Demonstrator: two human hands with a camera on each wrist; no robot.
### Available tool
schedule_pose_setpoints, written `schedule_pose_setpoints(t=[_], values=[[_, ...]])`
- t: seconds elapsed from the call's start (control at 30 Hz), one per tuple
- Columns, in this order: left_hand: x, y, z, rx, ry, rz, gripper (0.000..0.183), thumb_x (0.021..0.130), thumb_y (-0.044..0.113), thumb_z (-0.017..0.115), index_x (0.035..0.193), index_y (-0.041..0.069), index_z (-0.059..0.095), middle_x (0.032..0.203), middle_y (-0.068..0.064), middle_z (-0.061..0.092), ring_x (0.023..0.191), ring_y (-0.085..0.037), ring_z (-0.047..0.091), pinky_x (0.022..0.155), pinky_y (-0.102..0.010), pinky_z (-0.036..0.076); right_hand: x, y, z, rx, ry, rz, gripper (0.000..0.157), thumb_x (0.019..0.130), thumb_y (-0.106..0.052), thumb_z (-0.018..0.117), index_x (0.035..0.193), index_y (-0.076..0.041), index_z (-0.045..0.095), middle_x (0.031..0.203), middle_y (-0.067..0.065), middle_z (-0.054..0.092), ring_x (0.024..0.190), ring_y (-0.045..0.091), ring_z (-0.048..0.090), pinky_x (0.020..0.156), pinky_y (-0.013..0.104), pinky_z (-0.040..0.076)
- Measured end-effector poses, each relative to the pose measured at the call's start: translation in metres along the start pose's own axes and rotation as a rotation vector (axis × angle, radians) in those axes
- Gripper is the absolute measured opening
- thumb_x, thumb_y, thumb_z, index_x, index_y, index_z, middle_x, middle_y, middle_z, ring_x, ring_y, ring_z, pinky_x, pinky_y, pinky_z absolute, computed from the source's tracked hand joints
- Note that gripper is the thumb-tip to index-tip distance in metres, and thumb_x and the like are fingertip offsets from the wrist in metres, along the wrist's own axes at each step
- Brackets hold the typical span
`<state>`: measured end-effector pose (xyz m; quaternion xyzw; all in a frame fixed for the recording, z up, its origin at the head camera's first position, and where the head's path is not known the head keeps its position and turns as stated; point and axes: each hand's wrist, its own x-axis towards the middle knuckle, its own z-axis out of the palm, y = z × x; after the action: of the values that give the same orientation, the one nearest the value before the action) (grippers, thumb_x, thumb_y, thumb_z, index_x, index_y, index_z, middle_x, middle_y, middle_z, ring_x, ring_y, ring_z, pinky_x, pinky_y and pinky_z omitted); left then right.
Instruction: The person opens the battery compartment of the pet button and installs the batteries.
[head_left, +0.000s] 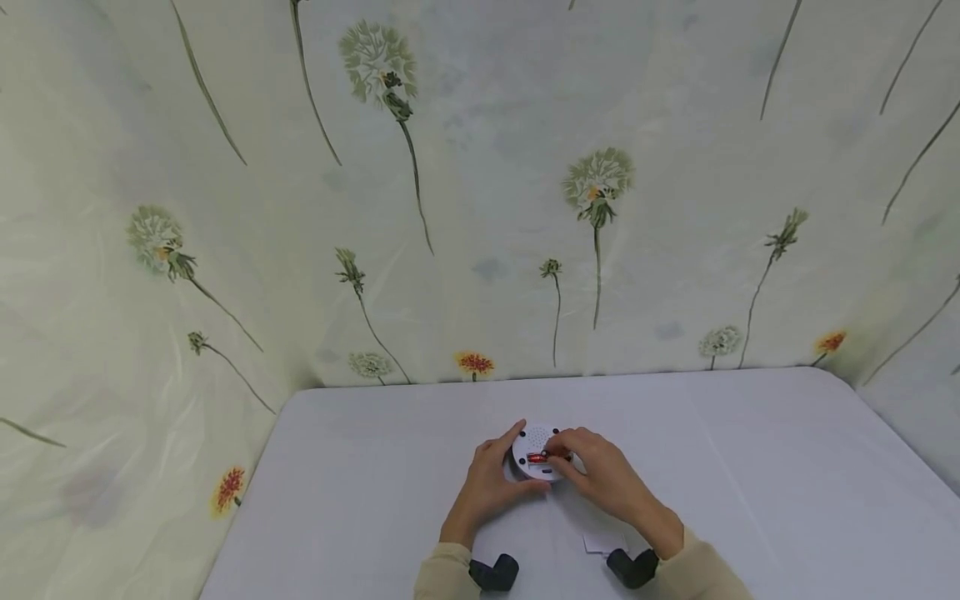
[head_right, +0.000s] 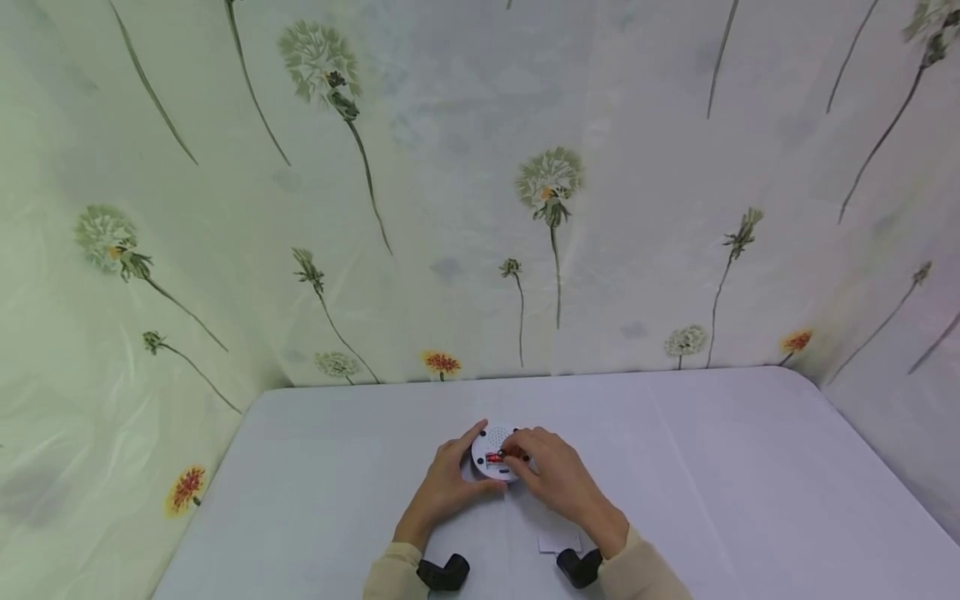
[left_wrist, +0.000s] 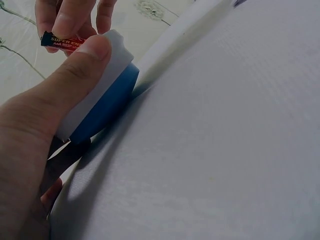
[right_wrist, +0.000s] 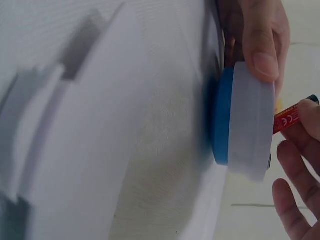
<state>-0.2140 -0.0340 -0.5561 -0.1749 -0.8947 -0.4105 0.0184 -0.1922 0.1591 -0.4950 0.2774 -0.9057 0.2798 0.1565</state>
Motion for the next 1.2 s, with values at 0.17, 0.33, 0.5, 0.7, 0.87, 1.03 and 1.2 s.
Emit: schedule_pose_setpoints(t=[0.17, 0.33, 0.5, 0.7, 0.87, 1.03, 1.2], values=[[0.000, 0.000, 0.000, 0.003, 0.002, 0.004, 0.093, 0.056, 0.070, 0.061, 0.135, 0.043, 0.022, 0.134, 0.009, 0.043, 0.119, -0.022, 0.041, 0.095, -0.044, 0.038, 0.001, -0.001, 0.003, -0.010, -0.016, -0.009, 0.020, 0.076, -0.019, 0.069, 0.094, -0.024, 0.062, 0.086, -0.018, 0.058, 0.077, -0.002, 0.049, 0.066, 0.018, 0.044], [0.000, -0.001, 0.000, 0.010, 0.005, 0.005, 0.092, 0.056, 0.070, 0.060, 0.136, 0.043, 0.022, 0.134, 0.008, 0.044, 0.119, -0.025, 0.041, 0.093, -0.044, 0.039, 0.003, -0.002, 0.007, -0.030, 0.000, -0.045, 0.021, 0.074, -0.019, 0.071, 0.093, -0.024, 0.064, 0.086, -0.018, 0.060, 0.078, -0.001, 0.048, 0.065, 0.018, 0.043], [0.000, -0.001, 0.000, 0.009, 0.006, 0.008, 0.092, 0.057, 0.070, 0.061, 0.136, 0.043, 0.021, 0.134, 0.007, 0.044, 0.119, -0.025, 0.041, 0.093, -0.044, 0.039, 0.005, -0.002, 0.011, -0.041, 0.009, -0.075, 0.021, 0.072, -0.019, 0.073, 0.091, -0.024, 0.065, 0.086, -0.017, 0.060, 0.078, 0.001, 0.046, 0.065, 0.020, 0.039], [0.000, -0.001, -0.001, 0.011, 0.009, 0.005, 0.091, 0.057, 0.072, 0.059, 0.135, 0.044, 0.021, 0.134, 0.007, 0.044, 0.119, -0.025, 0.041, 0.092, -0.045, 0.040, 0.005, -0.002, 0.016, -0.074, 0.007, -0.095, 0.019, 0.072, -0.021, 0.073, 0.089, -0.026, 0.067, 0.091, -0.014, 0.055, 0.083, 0.002, 0.042, 0.068, 0.023, 0.037], [0.000, -0.001, 0.000, 0.020, 0.011, 0.002, 0.090, 0.058, 0.074, 0.057, 0.135, 0.044, 0.022, 0.134, 0.008, 0.044, 0.118, -0.024, 0.041, 0.092, -0.044, 0.040, 0.004, -0.001, 0.017, -0.070, 0.018, -0.087, 0.017, 0.072, -0.021, 0.072, 0.088, -0.026, 0.068, 0.091, -0.012, 0.054, 0.083, 0.004, 0.043, 0.068, 0.025, 0.036], [-0.001, 0.000, 0.000, 0.021, 0.006, -0.012, 0.090, 0.057, 0.075, 0.055, 0.135, 0.044, 0.022, 0.132, 0.008, 0.046, 0.118, -0.024, 0.041, 0.091, -0.044, 0.041, 0.004, 0.000, 0.018, -0.045, 0.028, -0.056, 0.014, 0.075, -0.025, 0.069, 0.088, -0.026, 0.066, 0.095, -0.011, 0.054, 0.085, 0.006, 0.043, 0.070, 0.029, 0.036], [-0.001, 0.001, -0.001, 0.013, 0.011, -0.016, 0.090, 0.057, 0.074, 0.057, 0.135, 0.044, 0.023, 0.130, 0.006, 0.048, 0.118, -0.024, 0.042, 0.091, -0.045, 0.041, 0.005, 0.000, 0.021, 0.080, -0.002, 0.111, 0.042, 0.078, -0.038, 0.064, 0.116, -0.021, 0.054, 0.119, 0.002, 0.045, 0.107, 0.019, 0.042, 0.083, 0.044, 0.038]])
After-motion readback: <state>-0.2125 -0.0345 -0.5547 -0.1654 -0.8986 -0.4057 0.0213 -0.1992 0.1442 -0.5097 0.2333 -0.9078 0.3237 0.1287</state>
